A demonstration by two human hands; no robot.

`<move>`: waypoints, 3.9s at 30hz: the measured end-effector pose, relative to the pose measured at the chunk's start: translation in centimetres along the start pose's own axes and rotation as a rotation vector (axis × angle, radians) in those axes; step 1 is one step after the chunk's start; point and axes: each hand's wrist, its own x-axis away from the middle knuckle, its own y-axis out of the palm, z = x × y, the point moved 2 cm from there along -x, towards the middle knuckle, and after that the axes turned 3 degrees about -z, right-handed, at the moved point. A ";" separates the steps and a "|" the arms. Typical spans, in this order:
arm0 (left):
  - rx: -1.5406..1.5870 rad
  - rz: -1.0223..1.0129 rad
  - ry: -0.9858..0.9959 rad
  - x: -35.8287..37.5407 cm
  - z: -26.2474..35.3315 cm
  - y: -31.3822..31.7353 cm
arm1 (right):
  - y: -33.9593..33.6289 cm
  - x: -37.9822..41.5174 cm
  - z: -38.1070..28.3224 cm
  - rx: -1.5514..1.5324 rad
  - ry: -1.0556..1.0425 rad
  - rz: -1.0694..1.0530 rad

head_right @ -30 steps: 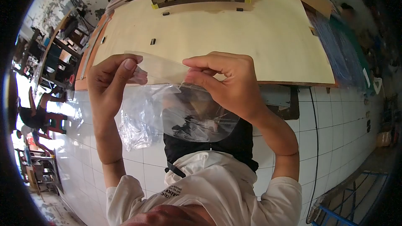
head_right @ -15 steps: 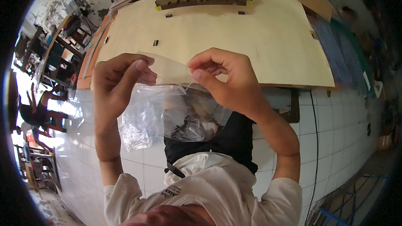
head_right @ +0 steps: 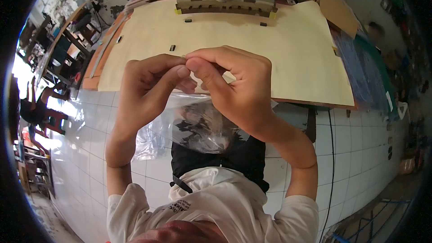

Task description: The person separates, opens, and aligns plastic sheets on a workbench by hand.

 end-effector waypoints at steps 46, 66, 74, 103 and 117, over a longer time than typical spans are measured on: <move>0.150 -0.105 -0.148 0.1 -0.8 0.2 | -1.9 0.5 0.1 -0.226 0.300 -0.121; 0.170 -0.105 -0.157 0.1 -0.5 0.4 | -2.0 0.6 -0.5 -0.204 0.300 -0.103; 0.148 -0.107 -0.174 0.1 -0.4 0.3 | -1.9 0.6 -0.5 -0.182 0.294 -0.103; 0.060 0.134 -0.017 0.9 -0.7 -3.9 | -2.9 1.9 2.2 -0.110 0.322 -0.164; 0.060 0.135 -0.021 0.8 -0.5 -3.7 | -2.8 1.7 2.2 -0.171 0.389 -0.182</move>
